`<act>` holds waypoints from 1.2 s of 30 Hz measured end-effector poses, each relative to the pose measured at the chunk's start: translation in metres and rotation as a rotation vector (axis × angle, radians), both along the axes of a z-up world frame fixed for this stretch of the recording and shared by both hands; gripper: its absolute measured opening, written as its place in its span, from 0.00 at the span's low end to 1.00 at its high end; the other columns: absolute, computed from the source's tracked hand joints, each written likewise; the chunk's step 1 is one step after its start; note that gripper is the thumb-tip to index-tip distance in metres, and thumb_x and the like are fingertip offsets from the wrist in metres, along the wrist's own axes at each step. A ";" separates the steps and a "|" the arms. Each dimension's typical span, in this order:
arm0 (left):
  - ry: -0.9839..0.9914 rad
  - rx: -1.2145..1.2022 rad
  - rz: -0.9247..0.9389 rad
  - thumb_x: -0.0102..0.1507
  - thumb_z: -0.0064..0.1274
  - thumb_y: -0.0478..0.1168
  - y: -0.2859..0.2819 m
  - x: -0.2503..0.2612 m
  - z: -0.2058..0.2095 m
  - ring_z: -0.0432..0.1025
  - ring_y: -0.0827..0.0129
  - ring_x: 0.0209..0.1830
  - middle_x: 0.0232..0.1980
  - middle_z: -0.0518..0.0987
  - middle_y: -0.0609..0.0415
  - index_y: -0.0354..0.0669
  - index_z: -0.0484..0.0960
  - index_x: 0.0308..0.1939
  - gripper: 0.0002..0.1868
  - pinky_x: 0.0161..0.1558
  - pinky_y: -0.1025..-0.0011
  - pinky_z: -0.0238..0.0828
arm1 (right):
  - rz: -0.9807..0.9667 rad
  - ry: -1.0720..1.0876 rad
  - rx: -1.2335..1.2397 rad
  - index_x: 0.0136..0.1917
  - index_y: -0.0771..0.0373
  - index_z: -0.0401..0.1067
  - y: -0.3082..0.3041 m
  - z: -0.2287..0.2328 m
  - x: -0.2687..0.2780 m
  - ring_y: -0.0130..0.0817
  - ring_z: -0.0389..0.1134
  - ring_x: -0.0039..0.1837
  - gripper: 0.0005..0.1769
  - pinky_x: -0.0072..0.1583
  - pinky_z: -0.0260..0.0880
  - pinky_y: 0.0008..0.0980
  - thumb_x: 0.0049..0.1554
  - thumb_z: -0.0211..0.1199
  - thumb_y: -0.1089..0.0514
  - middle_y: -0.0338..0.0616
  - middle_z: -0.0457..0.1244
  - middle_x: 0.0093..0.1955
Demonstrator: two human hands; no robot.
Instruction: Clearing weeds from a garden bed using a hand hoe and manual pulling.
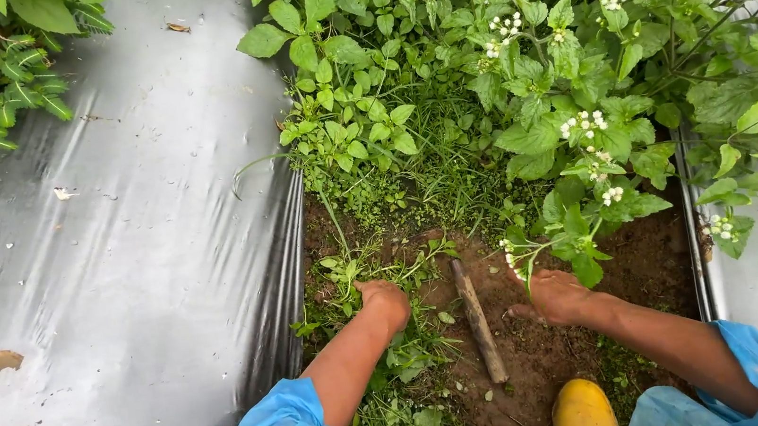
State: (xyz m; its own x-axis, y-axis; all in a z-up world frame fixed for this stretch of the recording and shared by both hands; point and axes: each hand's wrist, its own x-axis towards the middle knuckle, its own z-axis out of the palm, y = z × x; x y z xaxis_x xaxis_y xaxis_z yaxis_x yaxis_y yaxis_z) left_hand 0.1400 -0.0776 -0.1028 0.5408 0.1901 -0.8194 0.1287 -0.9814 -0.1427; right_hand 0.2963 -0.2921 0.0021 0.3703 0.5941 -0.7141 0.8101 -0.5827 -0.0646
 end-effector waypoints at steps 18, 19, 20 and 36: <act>-0.156 -0.021 0.015 0.71 0.49 0.43 -0.032 0.036 0.063 0.78 0.75 0.43 0.43 0.84 0.63 0.49 0.86 0.44 0.10 0.42 0.70 0.79 | 0.177 0.384 -0.065 0.65 0.62 0.58 -0.015 -0.127 -0.007 0.46 0.66 0.58 0.33 0.62 0.70 0.51 0.66 0.51 0.31 0.52 0.62 0.57; -0.215 -0.033 -0.040 0.70 0.53 0.43 -0.035 0.039 0.075 0.78 0.74 0.43 0.42 0.84 0.63 0.51 0.86 0.46 0.07 0.48 0.68 0.77 | 0.170 0.347 -0.076 0.63 0.61 0.60 -0.011 -0.124 -0.007 0.47 0.66 0.58 0.32 0.60 0.69 0.50 0.66 0.51 0.30 0.51 0.62 0.58; -0.273 -0.044 -0.097 0.70 0.56 0.42 -0.037 0.043 0.087 0.78 0.73 0.43 0.42 0.85 0.63 0.53 0.85 0.48 0.05 0.53 0.66 0.74 | 0.163 0.311 -0.086 0.62 0.59 0.61 -0.008 -0.121 -0.007 0.47 0.65 0.58 0.32 0.57 0.68 0.50 0.66 0.51 0.29 0.50 0.63 0.59; -0.375 -0.128 -0.194 0.67 0.54 0.50 -0.089 0.144 0.097 0.56 0.52 0.78 0.74 0.67 0.46 0.55 0.76 0.67 0.24 0.67 0.52 0.64 | -1.067 0.930 0.336 0.57 0.58 0.61 -0.039 -0.083 0.005 0.36 0.60 0.31 0.12 0.32 0.65 0.37 0.63 0.53 0.52 0.46 0.57 0.37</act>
